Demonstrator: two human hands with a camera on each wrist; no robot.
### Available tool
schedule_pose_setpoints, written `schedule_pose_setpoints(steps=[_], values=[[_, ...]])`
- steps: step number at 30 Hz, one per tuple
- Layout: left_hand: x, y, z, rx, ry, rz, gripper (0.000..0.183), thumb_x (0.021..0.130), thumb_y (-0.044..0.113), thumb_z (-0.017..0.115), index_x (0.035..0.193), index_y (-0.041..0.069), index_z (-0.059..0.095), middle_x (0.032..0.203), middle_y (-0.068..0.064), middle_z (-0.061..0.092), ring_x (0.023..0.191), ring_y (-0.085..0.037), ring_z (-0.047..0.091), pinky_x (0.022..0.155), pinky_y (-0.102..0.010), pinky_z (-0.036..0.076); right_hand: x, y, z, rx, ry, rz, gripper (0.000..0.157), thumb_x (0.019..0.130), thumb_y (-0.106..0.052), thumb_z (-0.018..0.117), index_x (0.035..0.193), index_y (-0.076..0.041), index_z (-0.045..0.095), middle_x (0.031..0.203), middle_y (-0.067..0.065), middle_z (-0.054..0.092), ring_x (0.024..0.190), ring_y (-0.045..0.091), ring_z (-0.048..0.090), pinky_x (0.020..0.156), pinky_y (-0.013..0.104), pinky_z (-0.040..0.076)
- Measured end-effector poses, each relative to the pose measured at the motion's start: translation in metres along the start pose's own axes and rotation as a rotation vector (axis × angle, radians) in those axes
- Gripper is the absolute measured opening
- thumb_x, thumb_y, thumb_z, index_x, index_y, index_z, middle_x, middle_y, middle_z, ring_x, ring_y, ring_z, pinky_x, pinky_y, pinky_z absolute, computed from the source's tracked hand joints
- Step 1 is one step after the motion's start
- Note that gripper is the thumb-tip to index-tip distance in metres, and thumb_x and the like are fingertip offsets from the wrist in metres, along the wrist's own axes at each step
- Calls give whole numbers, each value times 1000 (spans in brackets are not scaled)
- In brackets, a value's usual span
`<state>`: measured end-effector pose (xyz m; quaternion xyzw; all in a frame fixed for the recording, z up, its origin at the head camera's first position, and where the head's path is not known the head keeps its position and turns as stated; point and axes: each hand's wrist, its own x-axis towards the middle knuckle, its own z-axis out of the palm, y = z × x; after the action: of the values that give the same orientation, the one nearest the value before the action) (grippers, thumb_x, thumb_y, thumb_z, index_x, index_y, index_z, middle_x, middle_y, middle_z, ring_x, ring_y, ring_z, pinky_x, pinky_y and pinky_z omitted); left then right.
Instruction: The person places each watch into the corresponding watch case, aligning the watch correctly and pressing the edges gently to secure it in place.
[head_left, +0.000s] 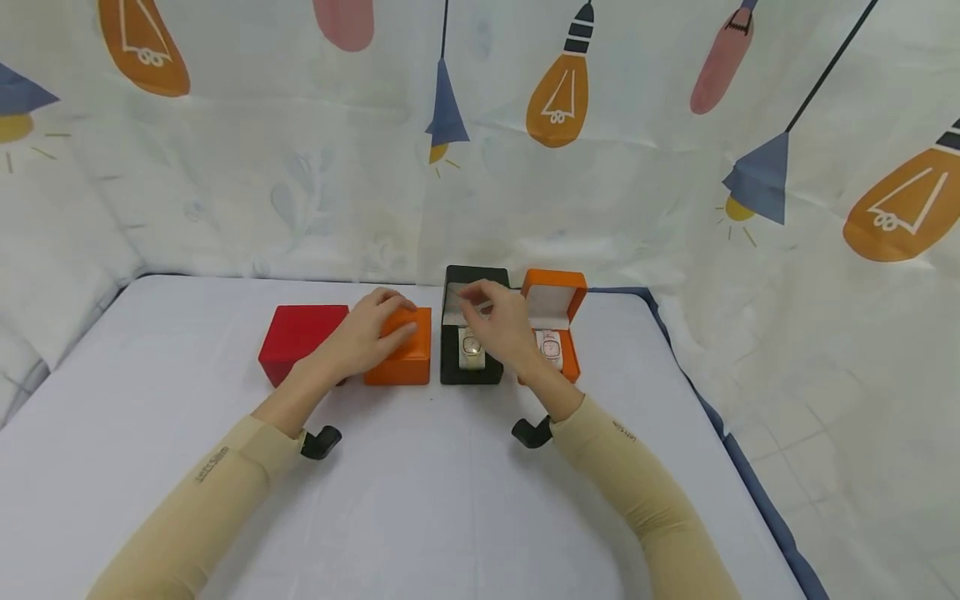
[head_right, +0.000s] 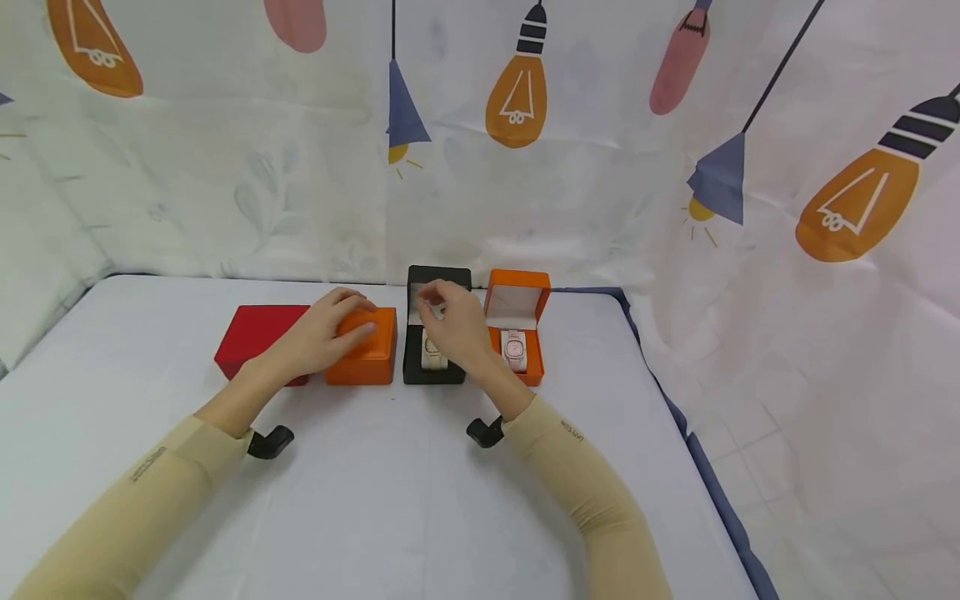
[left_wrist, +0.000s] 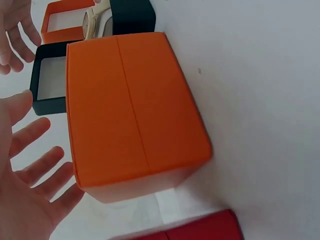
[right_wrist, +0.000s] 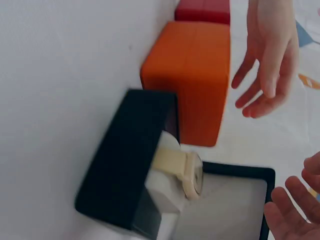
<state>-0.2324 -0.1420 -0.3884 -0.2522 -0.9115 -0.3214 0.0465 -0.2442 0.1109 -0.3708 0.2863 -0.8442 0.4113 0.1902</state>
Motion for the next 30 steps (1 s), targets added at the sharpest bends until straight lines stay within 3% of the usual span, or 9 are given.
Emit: schedule_pose_setpoints(steps=[7,14,21,26,30], values=[[20,8,5,-39,13,6,39,103,28,63,135,5,58,145,-16,47,132,-35,45,111,-55,41,15,10,-16,-35,72,39,15,97,-6,69,109,2,72,109,14,69,96,27,63,80,40,56],[32,12,12,-43,31,-19,47,102,27,64,143,6,52,149,-17,43,134,-36,45,110,-56,42,22,21,-20,-101,66,122,24,97,-11,70,118,1,69,118,17,63,96,31,58,81,39,51],[47,16,11,-89,35,-56,55,103,29,63,150,6,46,153,-18,39,134,-37,44,112,-56,40,27,26,-21,-134,66,165,29,98,-13,68,123,2,66,120,18,60,105,32,53,89,42,48],[54,17,10,-154,28,-78,58,104,31,61,153,5,42,152,-19,40,132,-38,46,108,-54,45,33,27,-22,-186,37,195,33,100,-16,67,128,0,64,127,20,58,117,35,49,97,47,45],[60,18,10,-197,23,-106,60,105,34,58,156,8,38,155,-18,37,135,-39,44,108,-54,45,38,29,-22,-219,-48,253,36,103,-21,64,134,-3,61,140,19,52,129,34,46,106,46,44]])
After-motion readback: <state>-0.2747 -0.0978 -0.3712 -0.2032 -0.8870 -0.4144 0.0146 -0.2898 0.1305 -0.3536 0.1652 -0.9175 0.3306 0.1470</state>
